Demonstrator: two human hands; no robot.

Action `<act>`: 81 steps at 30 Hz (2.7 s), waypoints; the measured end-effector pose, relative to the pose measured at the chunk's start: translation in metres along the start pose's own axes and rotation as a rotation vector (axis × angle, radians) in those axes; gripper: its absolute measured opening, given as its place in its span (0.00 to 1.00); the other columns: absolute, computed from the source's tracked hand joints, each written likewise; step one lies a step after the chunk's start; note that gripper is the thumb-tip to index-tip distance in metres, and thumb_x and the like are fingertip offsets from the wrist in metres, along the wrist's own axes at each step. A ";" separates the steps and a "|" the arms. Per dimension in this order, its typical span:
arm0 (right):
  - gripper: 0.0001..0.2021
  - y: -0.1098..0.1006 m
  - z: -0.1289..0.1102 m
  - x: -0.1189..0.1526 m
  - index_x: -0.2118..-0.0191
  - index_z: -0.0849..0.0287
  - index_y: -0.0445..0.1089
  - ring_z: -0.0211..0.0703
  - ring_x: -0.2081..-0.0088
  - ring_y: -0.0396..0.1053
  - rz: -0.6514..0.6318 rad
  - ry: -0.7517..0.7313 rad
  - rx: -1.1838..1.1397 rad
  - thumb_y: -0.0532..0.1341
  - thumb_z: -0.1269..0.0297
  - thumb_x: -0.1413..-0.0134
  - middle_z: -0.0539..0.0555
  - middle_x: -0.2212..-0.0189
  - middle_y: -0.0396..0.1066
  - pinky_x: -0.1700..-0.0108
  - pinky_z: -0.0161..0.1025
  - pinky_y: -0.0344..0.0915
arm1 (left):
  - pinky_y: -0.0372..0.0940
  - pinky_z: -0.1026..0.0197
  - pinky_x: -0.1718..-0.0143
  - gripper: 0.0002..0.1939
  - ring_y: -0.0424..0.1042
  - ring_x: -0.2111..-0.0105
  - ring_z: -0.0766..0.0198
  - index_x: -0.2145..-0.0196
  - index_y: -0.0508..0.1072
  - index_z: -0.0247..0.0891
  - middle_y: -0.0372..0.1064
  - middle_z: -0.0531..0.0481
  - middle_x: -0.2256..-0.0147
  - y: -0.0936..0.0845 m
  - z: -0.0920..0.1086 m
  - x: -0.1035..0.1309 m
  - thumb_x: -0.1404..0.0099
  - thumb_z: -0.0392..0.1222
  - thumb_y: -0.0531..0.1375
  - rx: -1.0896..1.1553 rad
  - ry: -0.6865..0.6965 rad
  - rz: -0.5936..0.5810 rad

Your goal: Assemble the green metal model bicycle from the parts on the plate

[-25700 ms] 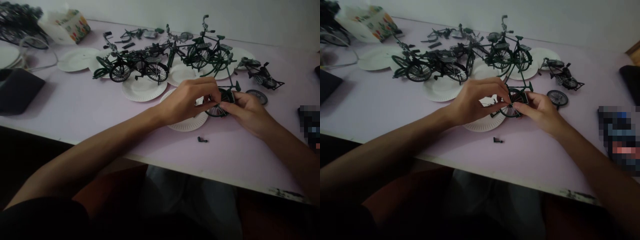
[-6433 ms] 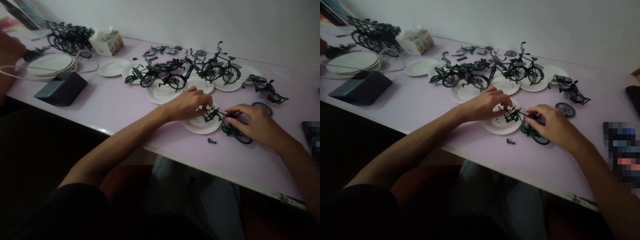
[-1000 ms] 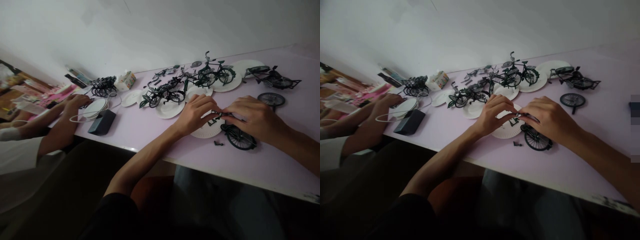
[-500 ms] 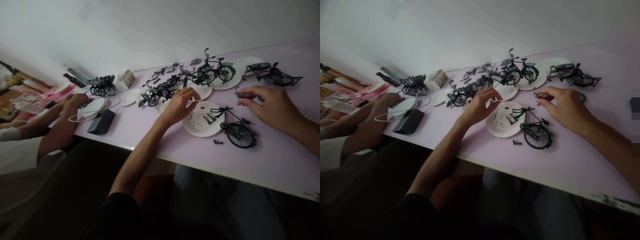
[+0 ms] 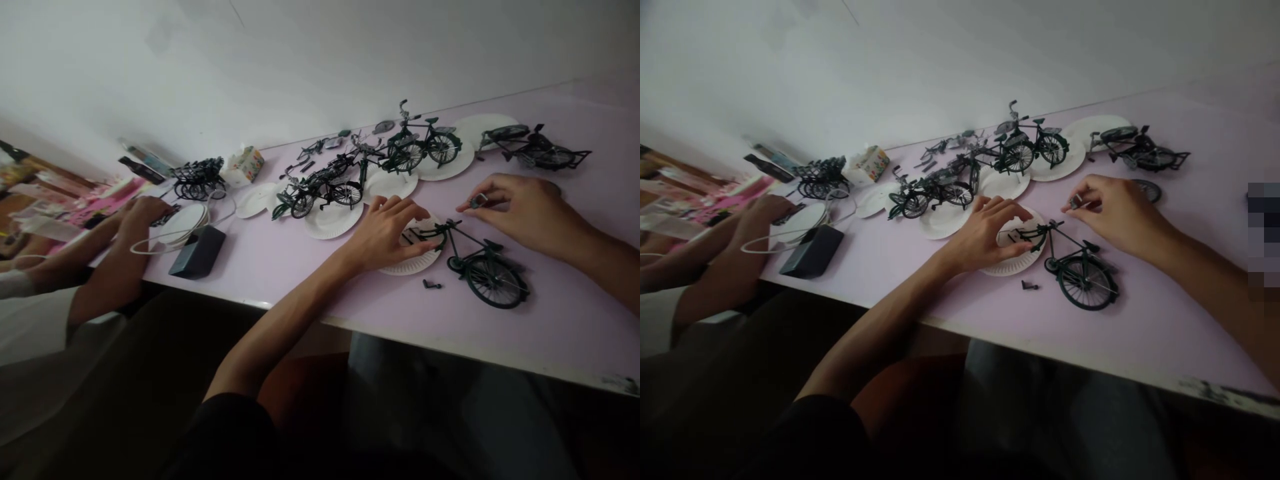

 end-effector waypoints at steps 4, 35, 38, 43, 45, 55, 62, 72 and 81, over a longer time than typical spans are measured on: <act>0.09 0.001 0.000 -0.001 0.61 0.56 0.80 0.50 0.60 0.79 -0.038 0.034 -0.020 0.73 0.61 0.48 0.56 0.62 0.83 0.59 0.44 0.69 | 0.54 0.52 0.44 0.16 0.74 0.49 0.55 0.53 0.76 0.38 0.80 0.47 0.51 0.000 0.002 0.001 0.21 0.54 0.61 -0.023 -0.013 -0.015; 0.07 0.011 0.001 0.000 0.63 0.53 0.80 0.51 0.62 0.80 -0.036 -0.181 -0.026 0.66 0.59 0.47 0.54 0.64 0.82 0.58 0.47 0.73 | 0.56 0.53 0.48 0.13 0.74 0.55 0.60 0.58 0.74 0.40 0.79 0.49 0.57 0.004 0.004 0.000 0.17 0.47 0.54 -0.030 -0.008 0.062; 0.05 0.011 0.001 0.001 0.64 0.50 0.79 0.52 0.62 0.80 -0.038 -0.172 -0.033 0.66 0.60 0.47 0.52 0.64 0.83 0.59 0.48 0.74 | 0.56 0.53 0.49 0.12 0.75 0.55 0.60 0.59 0.74 0.40 0.79 0.50 0.58 0.004 0.004 0.001 0.18 0.45 0.54 -0.028 0.006 0.069; 0.06 0.011 -0.002 0.002 0.64 0.52 0.80 0.51 0.62 0.79 -0.023 -0.183 -0.005 0.65 0.61 0.45 0.54 0.64 0.83 0.59 0.48 0.75 | 0.56 0.52 0.49 0.12 0.75 0.55 0.60 0.58 0.74 0.41 0.79 0.50 0.58 0.004 0.004 0.002 0.18 0.46 0.54 -0.042 0.002 0.070; 0.07 0.011 -0.002 0.002 0.63 0.52 0.80 0.52 0.61 0.79 -0.021 -0.211 0.016 0.65 0.61 0.45 0.55 0.62 0.83 0.58 0.47 0.75 | 0.56 0.52 0.48 0.13 0.75 0.55 0.59 0.58 0.74 0.41 0.79 0.50 0.58 0.004 0.005 0.002 0.17 0.47 0.54 -0.045 -0.005 0.073; 0.06 0.009 -0.003 0.003 0.64 0.54 0.79 0.50 0.62 0.79 -0.091 -0.213 -0.012 0.66 0.61 0.45 0.55 0.62 0.83 0.57 0.47 0.73 | 0.57 0.51 0.49 0.13 0.74 0.56 0.58 0.60 0.74 0.41 0.79 0.51 0.60 0.002 0.004 0.001 0.18 0.47 0.55 -0.046 -0.029 0.069; 0.09 0.009 -0.004 0.003 0.62 0.56 0.80 0.49 0.62 0.78 -0.074 -0.212 0.037 0.65 0.58 0.45 0.56 0.63 0.83 0.58 0.46 0.71 | 0.58 0.51 0.49 0.14 0.75 0.57 0.58 0.62 0.73 0.40 0.79 0.51 0.62 0.001 0.004 0.002 0.19 0.48 0.56 -0.043 -0.057 0.066; 0.04 0.010 -0.008 0.007 0.65 0.50 0.78 0.53 0.64 0.78 -0.051 -0.266 0.044 0.64 0.64 0.44 0.53 0.65 0.82 0.59 0.51 0.73 | 0.58 0.51 0.52 0.13 0.75 0.58 0.59 0.63 0.72 0.40 0.79 0.52 0.63 -0.001 0.005 0.002 0.20 0.47 0.58 -0.020 -0.046 0.080; 0.04 0.009 -0.008 0.006 0.64 0.50 0.79 0.54 0.62 0.79 -0.057 -0.247 0.004 0.65 0.60 0.44 0.53 0.63 0.82 0.57 0.51 0.73 | 0.59 0.51 0.50 0.13 0.75 0.58 0.59 0.63 0.73 0.40 0.79 0.52 0.62 -0.002 0.005 0.002 0.20 0.47 0.58 -0.007 -0.066 0.075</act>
Point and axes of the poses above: each hand's wrist, its own x-axis away from the middle knuckle, its own y-axis out of the palm, z = x × y, the point moved 4 cm from there along -x, towards the middle knuckle
